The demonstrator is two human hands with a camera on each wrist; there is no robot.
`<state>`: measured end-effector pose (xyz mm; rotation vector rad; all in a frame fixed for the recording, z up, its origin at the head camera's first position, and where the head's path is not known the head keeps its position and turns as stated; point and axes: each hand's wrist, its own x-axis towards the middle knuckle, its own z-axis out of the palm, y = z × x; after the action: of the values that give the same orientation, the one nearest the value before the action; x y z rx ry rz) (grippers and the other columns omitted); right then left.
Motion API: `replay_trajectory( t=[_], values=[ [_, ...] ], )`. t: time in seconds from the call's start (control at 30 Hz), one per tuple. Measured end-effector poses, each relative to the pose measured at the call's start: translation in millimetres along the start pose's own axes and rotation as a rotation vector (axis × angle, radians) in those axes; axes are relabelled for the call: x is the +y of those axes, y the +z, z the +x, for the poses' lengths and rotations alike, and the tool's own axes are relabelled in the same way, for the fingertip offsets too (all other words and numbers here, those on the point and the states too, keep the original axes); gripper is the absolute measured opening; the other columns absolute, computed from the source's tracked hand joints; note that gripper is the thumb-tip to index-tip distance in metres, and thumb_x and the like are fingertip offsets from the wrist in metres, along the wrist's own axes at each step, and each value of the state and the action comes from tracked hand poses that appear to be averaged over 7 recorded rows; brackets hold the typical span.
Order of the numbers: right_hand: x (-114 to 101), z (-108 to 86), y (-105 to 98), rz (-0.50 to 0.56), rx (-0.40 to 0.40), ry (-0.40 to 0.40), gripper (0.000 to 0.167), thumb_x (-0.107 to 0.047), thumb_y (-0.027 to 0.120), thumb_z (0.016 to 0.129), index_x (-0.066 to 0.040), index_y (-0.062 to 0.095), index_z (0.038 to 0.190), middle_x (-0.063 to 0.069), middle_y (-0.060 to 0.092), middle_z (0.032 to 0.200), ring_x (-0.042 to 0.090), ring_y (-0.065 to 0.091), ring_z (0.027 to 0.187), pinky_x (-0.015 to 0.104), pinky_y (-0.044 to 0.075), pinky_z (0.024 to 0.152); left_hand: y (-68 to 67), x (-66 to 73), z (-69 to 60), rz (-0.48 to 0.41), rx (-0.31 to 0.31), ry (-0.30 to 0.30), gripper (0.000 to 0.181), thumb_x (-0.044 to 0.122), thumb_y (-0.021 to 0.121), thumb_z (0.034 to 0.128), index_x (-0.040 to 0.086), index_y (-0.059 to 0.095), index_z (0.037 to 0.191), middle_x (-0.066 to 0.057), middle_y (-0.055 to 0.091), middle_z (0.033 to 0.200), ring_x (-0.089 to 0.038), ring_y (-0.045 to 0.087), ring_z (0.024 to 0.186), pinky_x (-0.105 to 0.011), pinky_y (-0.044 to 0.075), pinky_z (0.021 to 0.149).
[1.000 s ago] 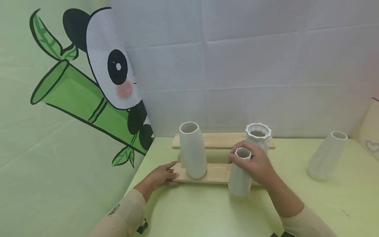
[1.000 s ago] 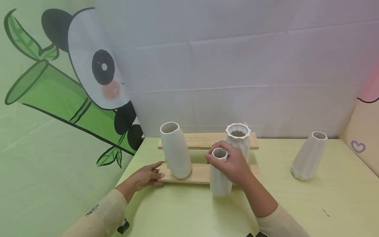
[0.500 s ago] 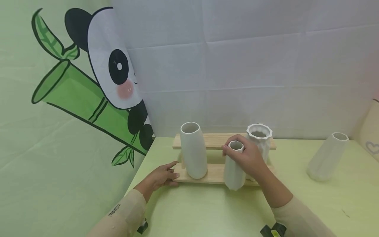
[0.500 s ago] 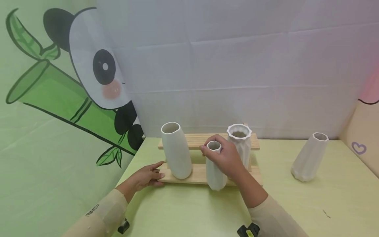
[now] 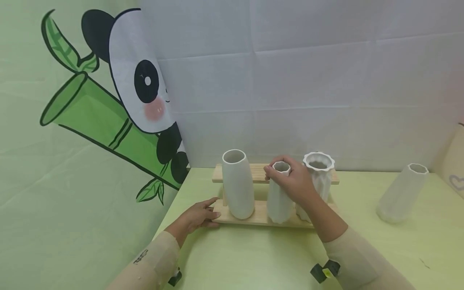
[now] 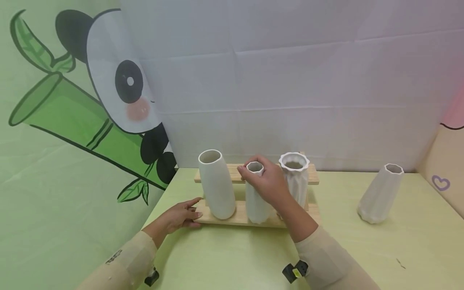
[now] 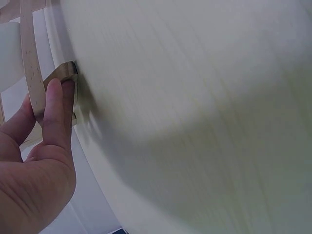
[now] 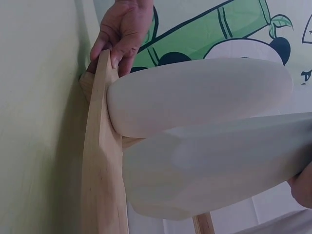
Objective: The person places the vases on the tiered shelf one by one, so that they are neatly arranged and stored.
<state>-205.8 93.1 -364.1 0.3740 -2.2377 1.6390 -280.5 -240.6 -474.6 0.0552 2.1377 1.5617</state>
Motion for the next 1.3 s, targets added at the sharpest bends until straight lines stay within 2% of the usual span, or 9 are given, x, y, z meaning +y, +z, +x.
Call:
replay_trajectory(
  t=[0.17,0.3,0.67,0.93,1.3],
  values=[
    [0,8.0,-1,-0.024,0.017,-0.018,0.027,-0.049,0.069,0.089,-0.022,0.065,0.093,-0.001,0.074,0.079,0.015,0.067,0.081,0.032,0.052,0.072,3.0,1.4,0.7,-0.002,0.012,-0.004,0.078,0.007,0.069,0.091,0.012,0.026,0.156,-0.029,0.05,0.14,-0.027,0.07,0.1,-0.039,0.062,0.083],
    [0,13.5,-1,-0.025,0.02,-0.001,0.029,-0.052,0.069,0.088,-0.024,0.064,0.093,-0.003,0.074,0.079,0.014,0.067,0.087,0.033,0.051,0.075,5.8,2.5,1.6,-0.009,0.024,-0.011,0.078,0.007,0.069,0.091,0.012,0.026,0.156,-0.03,0.048,0.141,-0.028,0.069,0.101,-0.039,0.061,0.083],
    [-5,23.5,8,-0.024,0.029,0.018,0.032,-0.055,0.068,0.086,-0.025,0.063,0.096,-0.004,0.074,0.082,0.016,0.066,0.086,0.034,0.052,0.073,0.7,-1.7,1.9,-0.008,0.016,-0.01,0.079,0.008,0.07,0.0903,0.013,0.027,0.156,-0.03,0.049,0.141,-0.028,0.07,0.1,-0.04,0.061,0.083],
    [-15,37.0,12,0.015,0.067,0.023,0.036,-0.057,0.069,0.085,-0.023,0.063,0.094,0.0,0.074,0.081,0.019,0.06,0.079,0.034,0.049,0.067,-3.5,-1.9,1.0,0.0,0.018,-0.012,0.078,0.007,0.069,0.0909,0.013,0.027,0.156,-0.028,0.05,0.14,-0.027,0.071,0.098,-0.04,0.061,0.083],
    [-31,59.6,17,0.058,0.13,0.022,0.043,-0.062,0.069,0.082,-0.021,0.063,0.096,0.0,0.074,0.077,0.019,0.061,0.079,0.033,0.05,0.067,-9.6,-4.5,-2.2,0.015,0.019,-0.015,0.077,0.006,0.068,0.0911,0.013,0.028,0.156,-0.029,0.051,0.139,-0.027,0.071,0.097,-0.039,0.062,0.082]
  ],
)
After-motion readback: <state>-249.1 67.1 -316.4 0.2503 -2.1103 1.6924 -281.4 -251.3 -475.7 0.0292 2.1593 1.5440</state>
